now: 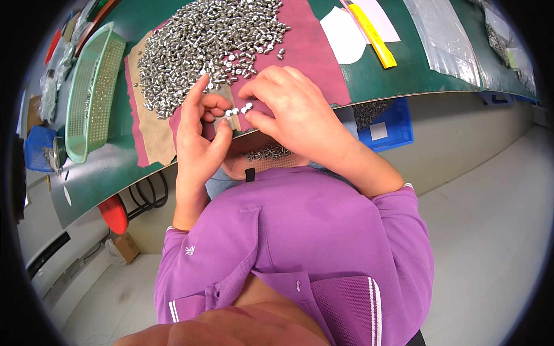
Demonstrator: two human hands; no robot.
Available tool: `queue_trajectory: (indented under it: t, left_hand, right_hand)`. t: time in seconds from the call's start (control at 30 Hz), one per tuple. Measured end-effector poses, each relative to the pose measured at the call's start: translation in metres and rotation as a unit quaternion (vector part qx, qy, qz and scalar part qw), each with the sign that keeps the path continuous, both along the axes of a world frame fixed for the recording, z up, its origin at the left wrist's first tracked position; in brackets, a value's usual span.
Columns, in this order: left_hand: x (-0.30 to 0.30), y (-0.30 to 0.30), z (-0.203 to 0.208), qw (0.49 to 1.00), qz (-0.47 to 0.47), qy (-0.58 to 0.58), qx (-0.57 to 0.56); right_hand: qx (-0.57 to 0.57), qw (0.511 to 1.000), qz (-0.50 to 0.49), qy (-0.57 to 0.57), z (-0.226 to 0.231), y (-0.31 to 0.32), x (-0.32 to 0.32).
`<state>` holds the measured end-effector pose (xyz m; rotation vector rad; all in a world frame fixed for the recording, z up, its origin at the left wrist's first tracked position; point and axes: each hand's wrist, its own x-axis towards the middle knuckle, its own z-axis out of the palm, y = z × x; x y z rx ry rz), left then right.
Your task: The person picks up small metal hardware components from a large pile and places them into a sorting tray by hand.
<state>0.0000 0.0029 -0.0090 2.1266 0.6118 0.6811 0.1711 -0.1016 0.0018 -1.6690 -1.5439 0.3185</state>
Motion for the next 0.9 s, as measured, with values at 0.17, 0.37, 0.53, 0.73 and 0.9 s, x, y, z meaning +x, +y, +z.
queue_trajectory:
  t: [0.17,0.37,0.53,0.73,0.9]
  left_hand:
    - [0.001,0.0,-0.002,1.0,0.001,-0.019,-0.013]
    - [-0.005,-0.002,0.008,0.997,-0.059,0.034,-0.041]
    - [-0.022,-0.004,0.026,0.975,-0.157,0.065,-0.14]
    - [0.001,0.005,0.01,0.994,0.065,0.032,0.084]
    - [0.018,0.01,0.007,0.991,0.032,0.019,0.131]
  right_hand:
    - [0.02,0.999,0.009,-0.031,-0.003,0.005,-0.004]
    - [0.004,0.997,0.053,-0.047,-0.003,0.002,-0.003]
    - [-0.037,0.986,0.163,0.023,0.008,-0.009,0.009]
    - [0.012,0.997,-0.03,-0.064,0.0,0.015,0.016]
    - [0.051,0.997,0.015,-0.055,-0.005,0.033,0.007]
